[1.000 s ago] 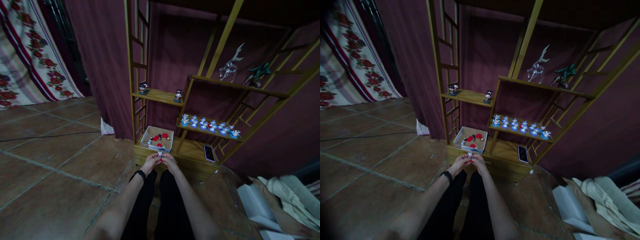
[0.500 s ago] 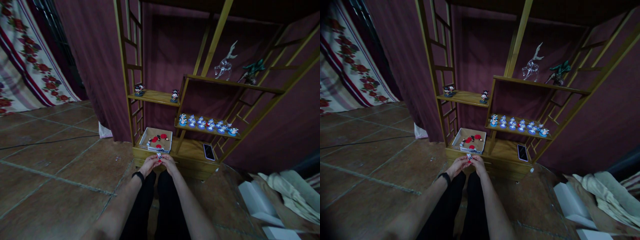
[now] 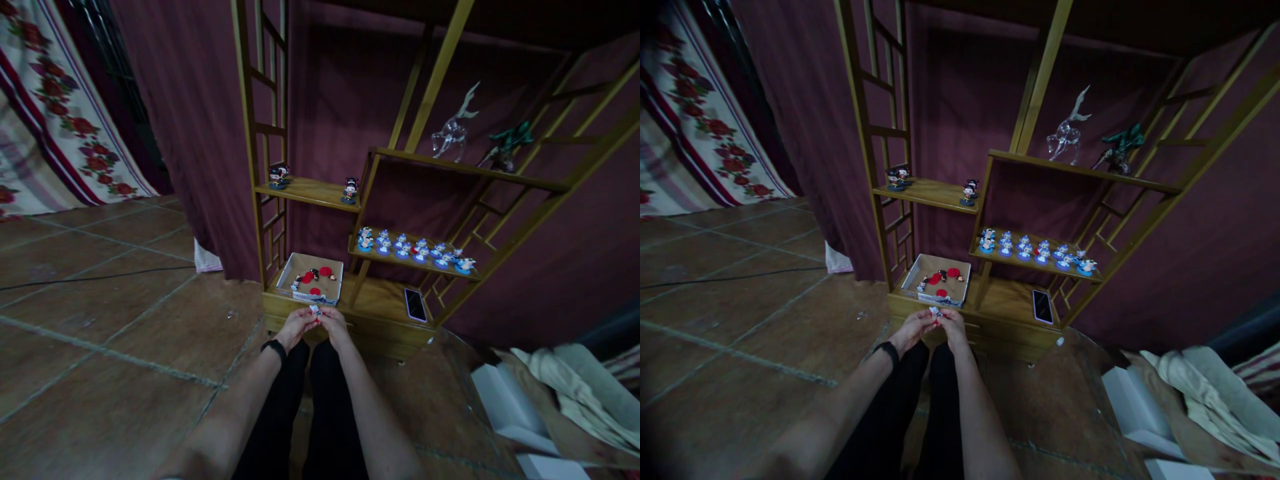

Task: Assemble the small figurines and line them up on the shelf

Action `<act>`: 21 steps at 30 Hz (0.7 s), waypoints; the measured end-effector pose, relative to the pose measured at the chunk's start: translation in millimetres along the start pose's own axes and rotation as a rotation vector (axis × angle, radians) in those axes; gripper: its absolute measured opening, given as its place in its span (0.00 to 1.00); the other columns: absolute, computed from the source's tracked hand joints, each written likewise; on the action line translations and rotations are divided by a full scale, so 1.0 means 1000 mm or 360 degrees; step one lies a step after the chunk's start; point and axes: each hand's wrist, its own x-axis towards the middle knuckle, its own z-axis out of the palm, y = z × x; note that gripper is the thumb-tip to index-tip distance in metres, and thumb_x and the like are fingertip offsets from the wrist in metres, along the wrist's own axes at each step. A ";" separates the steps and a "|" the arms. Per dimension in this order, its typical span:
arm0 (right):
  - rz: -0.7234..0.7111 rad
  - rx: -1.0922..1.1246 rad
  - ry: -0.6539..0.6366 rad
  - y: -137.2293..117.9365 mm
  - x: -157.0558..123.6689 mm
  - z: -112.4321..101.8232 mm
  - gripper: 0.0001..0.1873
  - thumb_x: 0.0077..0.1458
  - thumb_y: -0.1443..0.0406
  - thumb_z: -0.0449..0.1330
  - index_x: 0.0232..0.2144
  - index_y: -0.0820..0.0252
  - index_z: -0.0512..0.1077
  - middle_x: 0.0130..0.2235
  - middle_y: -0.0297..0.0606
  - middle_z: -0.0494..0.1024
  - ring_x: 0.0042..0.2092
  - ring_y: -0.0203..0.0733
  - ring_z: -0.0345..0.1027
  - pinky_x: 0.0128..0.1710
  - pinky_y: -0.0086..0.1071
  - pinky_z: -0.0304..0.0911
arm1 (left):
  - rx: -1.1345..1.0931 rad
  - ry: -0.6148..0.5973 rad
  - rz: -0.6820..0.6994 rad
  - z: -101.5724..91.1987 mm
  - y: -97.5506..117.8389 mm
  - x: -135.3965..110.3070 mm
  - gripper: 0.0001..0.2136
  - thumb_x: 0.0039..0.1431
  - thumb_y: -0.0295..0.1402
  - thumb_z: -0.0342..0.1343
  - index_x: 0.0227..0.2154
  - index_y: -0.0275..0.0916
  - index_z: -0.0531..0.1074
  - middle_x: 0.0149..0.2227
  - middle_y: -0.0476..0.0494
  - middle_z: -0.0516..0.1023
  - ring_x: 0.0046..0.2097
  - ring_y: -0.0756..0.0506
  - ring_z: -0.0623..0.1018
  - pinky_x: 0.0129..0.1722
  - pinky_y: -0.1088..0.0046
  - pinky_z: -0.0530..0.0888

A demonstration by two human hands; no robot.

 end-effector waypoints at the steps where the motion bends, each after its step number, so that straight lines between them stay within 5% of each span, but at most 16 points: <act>1: -0.0006 -0.0002 -0.0006 -0.001 0.000 0.000 0.16 0.29 0.66 0.65 0.28 0.61 0.73 0.27 0.34 0.77 0.30 0.39 0.69 0.32 0.32 0.62 | -0.0014 -0.0008 -0.0019 0.001 0.000 0.000 0.08 0.45 0.18 0.59 0.31 0.30 0.72 0.28 0.41 0.77 0.28 0.52 0.77 0.31 0.80 0.74; 10: 0.0016 0.0082 0.0018 -0.008 -0.003 -0.004 0.14 0.33 0.67 0.61 0.29 0.59 0.74 0.30 0.35 0.78 0.31 0.39 0.69 0.32 0.32 0.62 | -0.0094 -0.0055 -0.0109 0.004 0.002 -0.001 0.09 0.50 0.24 0.57 0.36 0.29 0.72 0.31 0.36 0.78 0.30 0.48 0.78 0.34 0.74 0.75; 21: 0.0014 0.0060 -0.0126 -0.007 -0.002 -0.004 0.16 0.32 0.63 0.64 0.30 0.60 0.74 0.31 0.38 0.78 0.33 0.41 0.70 0.35 0.34 0.64 | -0.0060 0.0150 -0.0013 0.003 0.001 0.003 0.07 0.47 0.22 0.59 0.32 0.29 0.72 0.26 0.39 0.78 0.26 0.50 0.77 0.28 0.78 0.74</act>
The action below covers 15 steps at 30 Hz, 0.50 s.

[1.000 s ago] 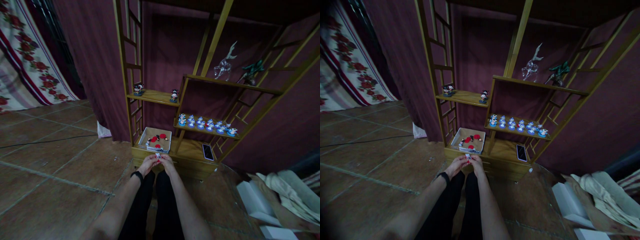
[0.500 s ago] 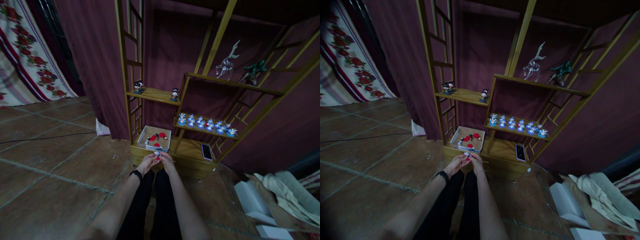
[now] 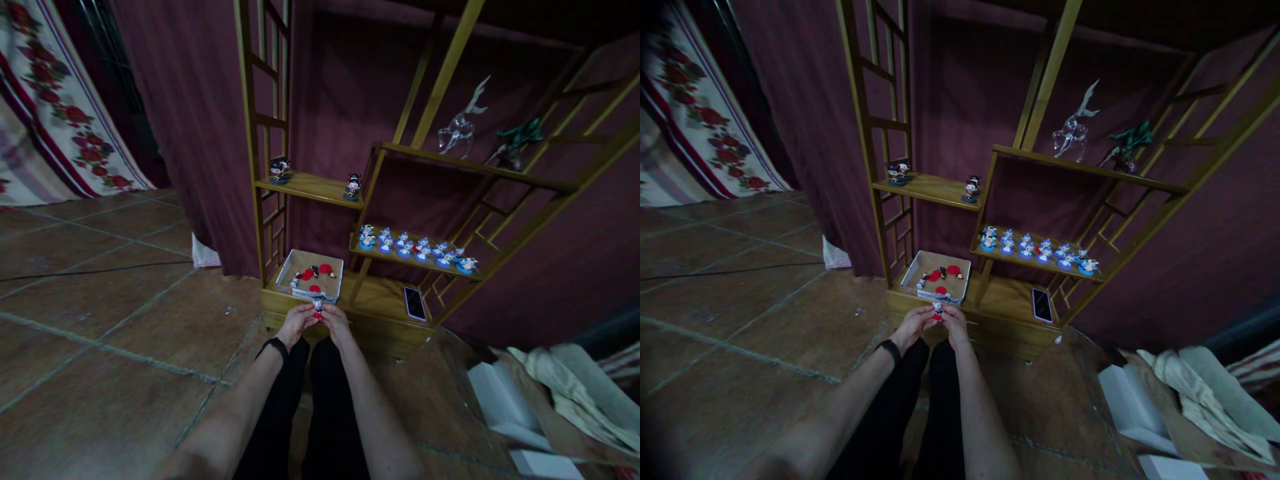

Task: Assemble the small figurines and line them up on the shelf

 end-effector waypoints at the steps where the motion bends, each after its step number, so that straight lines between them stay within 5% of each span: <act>1: 0.0002 -0.0002 -0.0018 -0.001 0.000 0.000 0.17 0.32 0.63 0.64 0.31 0.60 0.74 0.32 0.38 0.78 0.33 0.41 0.70 0.35 0.34 0.64 | 0.0003 0.0013 0.0007 0.000 -0.001 0.000 0.08 0.46 0.22 0.59 0.32 0.29 0.72 0.26 0.39 0.78 0.26 0.50 0.77 0.27 0.79 0.74; 10: 0.0002 -0.0062 0.0000 0.003 0.004 -0.002 0.18 0.30 0.60 0.67 0.29 0.59 0.73 0.33 0.36 0.78 0.35 0.42 0.70 0.36 0.36 0.64 | -0.0012 0.0090 0.0051 0.002 -0.003 -0.001 0.15 0.44 0.25 0.62 0.38 0.32 0.69 0.27 0.42 0.77 0.25 0.51 0.77 0.30 0.76 0.75; 15: -0.0013 -0.0062 0.0075 0.009 0.007 -0.004 0.17 0.27 0.62 0.68 0.26 0.59 0.71 0.29 0.33 0.77 0.30 0.39 0.69 0.33 0.34 0.64 | 0.0039 0.0066 0.0047 0.001 -0.004 0.000 0.10 0.45 0.25 0.61 0.33 0.30 0.71 0.27 0.41 0.77 0.26 0.50 0.77 0.31 0.76 0.74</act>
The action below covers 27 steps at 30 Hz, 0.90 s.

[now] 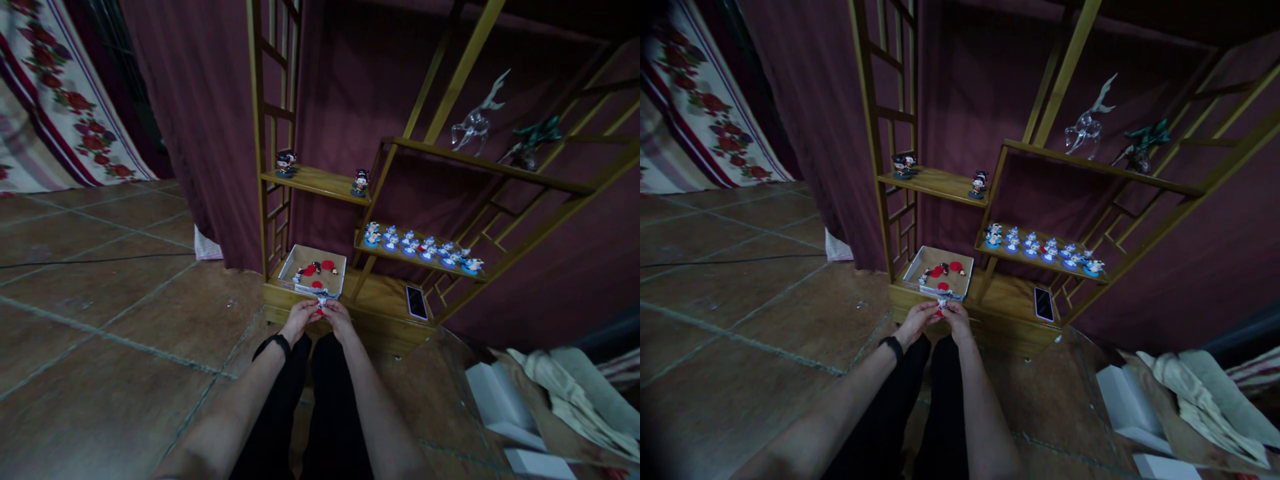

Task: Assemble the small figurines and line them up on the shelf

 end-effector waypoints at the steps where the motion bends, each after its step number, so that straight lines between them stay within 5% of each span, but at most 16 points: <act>1: 0.0005 0.0000 -0.0011 0.000 0.000 0.000 0.17 0.27 0.63 0.68 0.26 0.59 0.71 0.28 0.32 0.77 0.29 0.38 0.69 0.33 0.34 0.64 | 0.0010 -0.0012 0.0004 -0.001 0.000 0.001 0.09 0.45 0.25 0.61 0.32 0.30 0.72 0.26 0.41 0.77 0.26 0.51 0.76 0.31 0.76 0.74; 17: 0.0029 0.0018 0.0014 -0.007 -0.002 0.005 0.14 0.29 0.66 0.66 0.26 0.60 0.72 0.28 0.33 0.77 0.31 0.38 0.69 0.35 0.33 0.63 | -0.0004 -0.0021 0.0114 -0.003 -0.005 0.006 0.11 0.39 0.27 0.64 0.29 0.32 0.73 0.26 0.43 0.77 0.27 0.50 0.76 0.30 0.76 0.73; 27: -0.0327 -0.0191 0.0121 -0.002 -0.002 0.010 0.21 0.32 0.68 0.63 0.35 0.56 0.70 0.37 0.34 0.75 0.38 0.40 0.68 0.40 0.35 0.62 | -0.0035 0.0121 0.0502 0.002 -0.009 0.006 0.12 0.35 0.27 0.64 0.26 0.33 0.71 0.23 0.47 0.75 0.25 0.53 0.73 0.29 0.77 0.69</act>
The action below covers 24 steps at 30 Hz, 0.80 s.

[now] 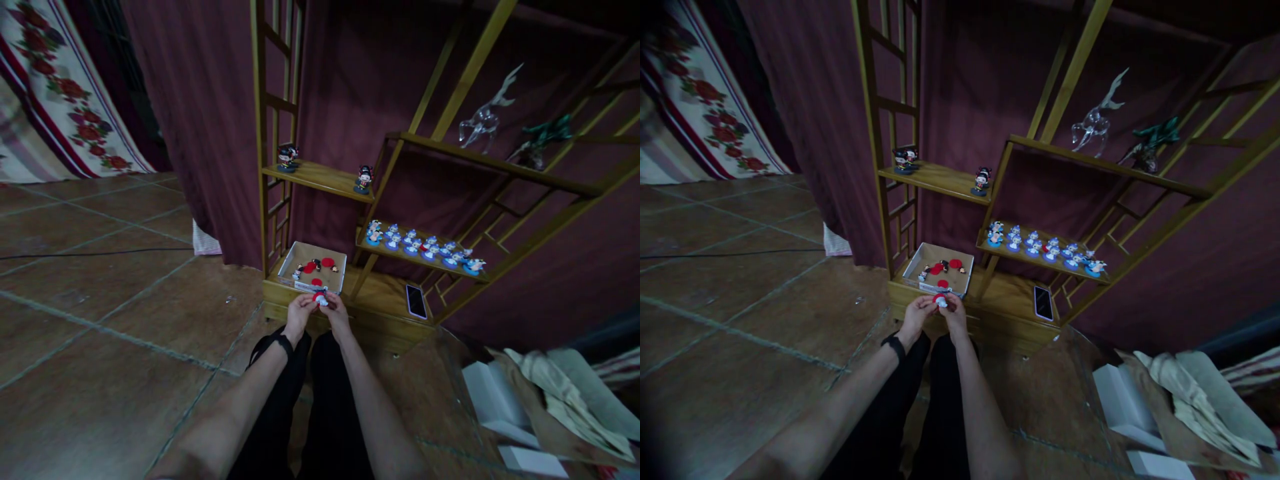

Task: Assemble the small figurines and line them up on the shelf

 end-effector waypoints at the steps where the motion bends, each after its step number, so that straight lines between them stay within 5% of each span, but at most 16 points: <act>1: -0.0034 -0.0051 0.0036 0.001 0.000 0.000 0.22 0.32 0.68 0.63 0.36 0.56 0.70 0.38 0.34 0.75 0.38 0.40 0.67 0.40 0.35 0.62 | 0.0011 0.0025 0.0032 0.000 0.000 0.001 0.11 0.35 0.27 0.63 0.26 0.33 0.71 0.23 0.47 0.75 0.25 0.53 0.73 0.29 0.77 0.69; 8: -0.0307 -0.0467 -0.0073 0.010 0.000 0.001 0.16 0.39 0.67 0.59 0.36 0.56 0.69 0.38 0.35 0.74 0.38 0.39 0.67 0.41 0.34 0.61 | 0.0114 0.0121 0.0122 -0.001 0.000 0.004 0.09 0.35 0.24 0.61 0.25 0.33 0.72 0.25 0.45 0.76 0.28 0.50 0.74 0.31 0.74 0.70; 24: -0.0505 -0.1094 0.0118 0.013 0.000 0.004 0.10 0.44 0.66 0.55 0.32 0.58 0.72 0.33 0.37 0.75 0.35 0.40 0.67 0.39 0.33 0.62 | 0.0268 0.0163 0.0161 -0.009 -0.010 0.012 0.08 0.33 0.24 0.61 0.23 0.32 0.74 0.23 0.44 0.76 0.27 0.49 0.74 0.32 0.72 0.70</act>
